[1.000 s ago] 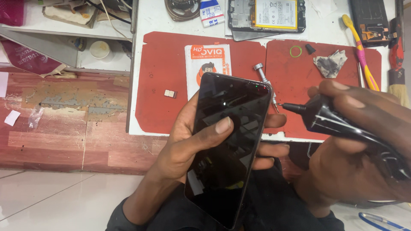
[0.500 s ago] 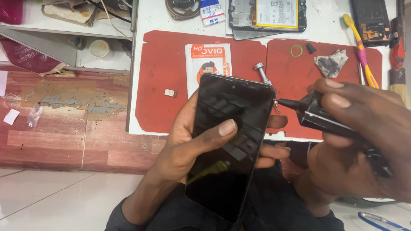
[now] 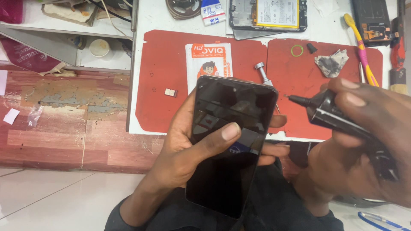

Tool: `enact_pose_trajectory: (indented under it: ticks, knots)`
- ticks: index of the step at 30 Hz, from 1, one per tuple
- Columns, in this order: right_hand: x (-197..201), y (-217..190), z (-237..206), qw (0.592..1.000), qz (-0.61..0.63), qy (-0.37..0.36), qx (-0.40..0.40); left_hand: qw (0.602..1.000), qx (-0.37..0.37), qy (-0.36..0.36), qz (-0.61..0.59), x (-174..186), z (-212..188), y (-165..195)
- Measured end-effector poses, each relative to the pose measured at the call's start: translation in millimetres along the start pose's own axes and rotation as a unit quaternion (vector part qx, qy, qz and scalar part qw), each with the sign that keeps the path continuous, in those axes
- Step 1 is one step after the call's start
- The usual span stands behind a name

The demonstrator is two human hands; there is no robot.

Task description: The person applies adhesive from a small bottle along the edges of a smartphone screen. They rotate the phone to cover all sides and then wipe the screen with their hand.

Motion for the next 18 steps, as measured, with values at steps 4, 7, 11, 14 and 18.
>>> enact_pose_trajectory:
  ticks: [4,7,11,14,18]
  knots:
    - [2.6,8.7,-10.0,1.000,0.006,0.000,0.027,1.000,-0.014,-0.005,0.000,0.6,1.9,-0.5]
    - [-4.6,16.6,-25.5,0.999,0.009,0.035,0.013,1.000,-0.023,-0.012,0.010,0.6,2.6,-1.2]
    - [-11.0,13.5,-30.9,0.997,0.007,0.076,-0.010,1.000,-0.020,-0.017,0.006,2.6,2.9,-1.2]
    - [-11.6,2.5,-18.7,0.996,-0.007,0.087,-0.007,0.999,-0.026,-0.020,0.005,3.4,3.3,-1.6]
    - [-14.6,-4.7,-10.0,0.990,0.009,0.140,-0.023,0.999,-0.029,-0.021,0.010,3.9,3.1,-2.5]
Point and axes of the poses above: each hand's wrist, its own z-axis towards the middle knuckle, its own x-axis out of the back of the hand, y = z × x, the point moved 4 cm from there along z, towards the middle knuckle, and after that the axes turned 5 degrees about -x, right-handed, at the moved point
